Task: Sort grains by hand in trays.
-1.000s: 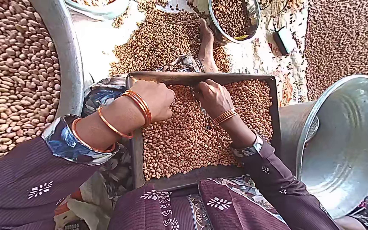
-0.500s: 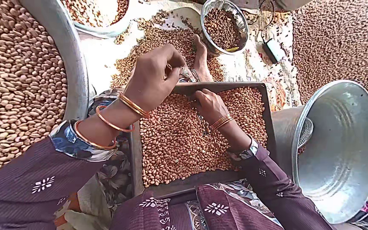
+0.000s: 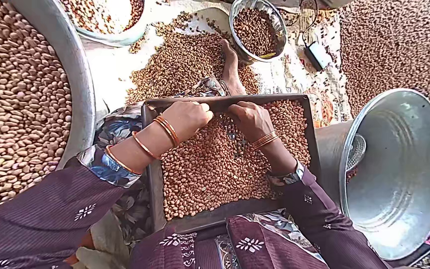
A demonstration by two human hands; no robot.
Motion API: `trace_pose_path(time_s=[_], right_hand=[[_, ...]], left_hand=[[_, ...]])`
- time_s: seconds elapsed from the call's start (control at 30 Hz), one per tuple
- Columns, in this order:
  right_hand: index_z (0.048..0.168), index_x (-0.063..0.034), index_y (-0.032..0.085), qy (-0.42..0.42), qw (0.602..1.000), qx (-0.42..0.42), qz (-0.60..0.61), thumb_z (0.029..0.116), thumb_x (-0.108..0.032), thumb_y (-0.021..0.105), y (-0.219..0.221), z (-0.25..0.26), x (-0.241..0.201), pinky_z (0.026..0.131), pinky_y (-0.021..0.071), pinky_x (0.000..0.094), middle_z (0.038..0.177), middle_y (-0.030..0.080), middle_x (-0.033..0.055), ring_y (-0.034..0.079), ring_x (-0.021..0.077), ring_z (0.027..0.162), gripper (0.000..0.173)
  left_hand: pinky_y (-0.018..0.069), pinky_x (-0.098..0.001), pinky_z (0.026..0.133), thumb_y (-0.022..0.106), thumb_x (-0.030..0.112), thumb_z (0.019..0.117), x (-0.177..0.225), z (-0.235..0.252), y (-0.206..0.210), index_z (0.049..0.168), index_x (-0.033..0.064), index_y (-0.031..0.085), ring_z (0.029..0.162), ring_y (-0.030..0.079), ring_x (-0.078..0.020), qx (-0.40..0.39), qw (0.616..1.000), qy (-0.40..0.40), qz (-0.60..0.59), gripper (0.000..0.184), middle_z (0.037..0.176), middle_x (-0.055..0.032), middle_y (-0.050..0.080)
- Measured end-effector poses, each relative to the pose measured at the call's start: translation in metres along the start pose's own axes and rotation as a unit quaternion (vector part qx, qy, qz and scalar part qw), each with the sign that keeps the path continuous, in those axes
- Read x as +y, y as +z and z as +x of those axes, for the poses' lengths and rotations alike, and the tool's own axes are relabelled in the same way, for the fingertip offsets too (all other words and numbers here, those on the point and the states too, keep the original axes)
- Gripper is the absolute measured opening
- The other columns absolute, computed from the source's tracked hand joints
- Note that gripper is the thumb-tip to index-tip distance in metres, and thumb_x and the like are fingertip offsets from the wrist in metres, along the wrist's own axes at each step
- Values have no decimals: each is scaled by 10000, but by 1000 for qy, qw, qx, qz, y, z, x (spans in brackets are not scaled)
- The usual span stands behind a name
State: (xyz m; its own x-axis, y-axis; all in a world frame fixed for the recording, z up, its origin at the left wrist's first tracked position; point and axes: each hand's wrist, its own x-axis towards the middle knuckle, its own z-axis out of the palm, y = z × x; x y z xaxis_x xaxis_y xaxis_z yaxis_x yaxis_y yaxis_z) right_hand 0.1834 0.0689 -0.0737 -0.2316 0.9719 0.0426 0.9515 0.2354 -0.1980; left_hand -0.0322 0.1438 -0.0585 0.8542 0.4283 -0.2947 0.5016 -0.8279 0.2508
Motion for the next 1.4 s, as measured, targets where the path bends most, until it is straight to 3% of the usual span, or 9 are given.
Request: trace_pose_path(time_s=[0.33,0.47,0.67,0.73,0.87,1.03,1.2,1.33,1.4], right_hand=[[1014,-46,730,-20,999,-19,-39,965,-48,628,13,8,-7,623,574,492,972,716,159,727,356,845,113],[1016,-20,723,-13,999,-13,-42,988,-51,604,18,8,-10,630,578,478,977,703,172,723,358,851,125],[1050,50,691,66,990,-121,-13,1001,-88,594,7,18,-16,821,572,531,1028,692,242,707,411,969,175],[1048,58,686,67,989,-131,7,1013,-109,573,6,19,-16,835,568,521,1015,689,244,706,405,957,205],[967,23,687,10,996,-87,32,941,-90,641,9,4,-10,757,577,501,945,660,209,689,373,862,125],[979,47,698,19,993,-111,41,901,-115,671,8,10,-8,797,574,501,1007,688,232,709,376,917,181],[922,-58,728,56,961,-164,216,887,-162,721,0,7,10,671,533,453,784,686,81,658,213,706,111],[951,-90,653,103,870,-139,462,903,-157,614,-21,7,27,588,554,243,777,683,-30,641,49,634,90],[999,-88,592,109,845,-168,495,865,-110,510,-30,2,21,590,590,265,854,683,-4,669,80,661,159]], left_hand=[[556,-521,725,586,26,1002,13,0,6,1175,17,662,964,679,-399,-19,999,-35,13,190,1063,-189,643],[547,-549,714,574,139,1029,7,-2,5,1071,6,633,899,681,-399,27,995,-58,-70,152,974,-190,633],[565,-266,578,440,107,1054,7,-13,-11,952,89,643,642,659,-88,23,886,-25,-463,228,829,-27,673],[486,-282,627,563,117,994,5,-16,-2,944,91,689,687,589,-80,-10,933,65,-354,139,810,-4,633],[546,-461,857,696,243,968,7,-18,12,1130,107,720,979,675,-258,-104,977,122,-141,212,1050,-100,681],[543,-506,834,657,194,996,20,-18,17,1139,76,688,1000,673,-334,-105,988,85,-81,188,1079,-139,663],[548,-475,740,657,199,970,19,-19,17,1012,71,702,868,677,-276,-52,988,69,-126,141,957,-95,668],[439,-292,588,558,141,992,13,-20,-4,888,93,619,636,524,-87,61,929,14,-364,129,742,4,553],[567,-250,642,406,124,1038,11,-23,-14,934,101,614,680,643,-60,73,857,-25,-509,233,806,3,633]])
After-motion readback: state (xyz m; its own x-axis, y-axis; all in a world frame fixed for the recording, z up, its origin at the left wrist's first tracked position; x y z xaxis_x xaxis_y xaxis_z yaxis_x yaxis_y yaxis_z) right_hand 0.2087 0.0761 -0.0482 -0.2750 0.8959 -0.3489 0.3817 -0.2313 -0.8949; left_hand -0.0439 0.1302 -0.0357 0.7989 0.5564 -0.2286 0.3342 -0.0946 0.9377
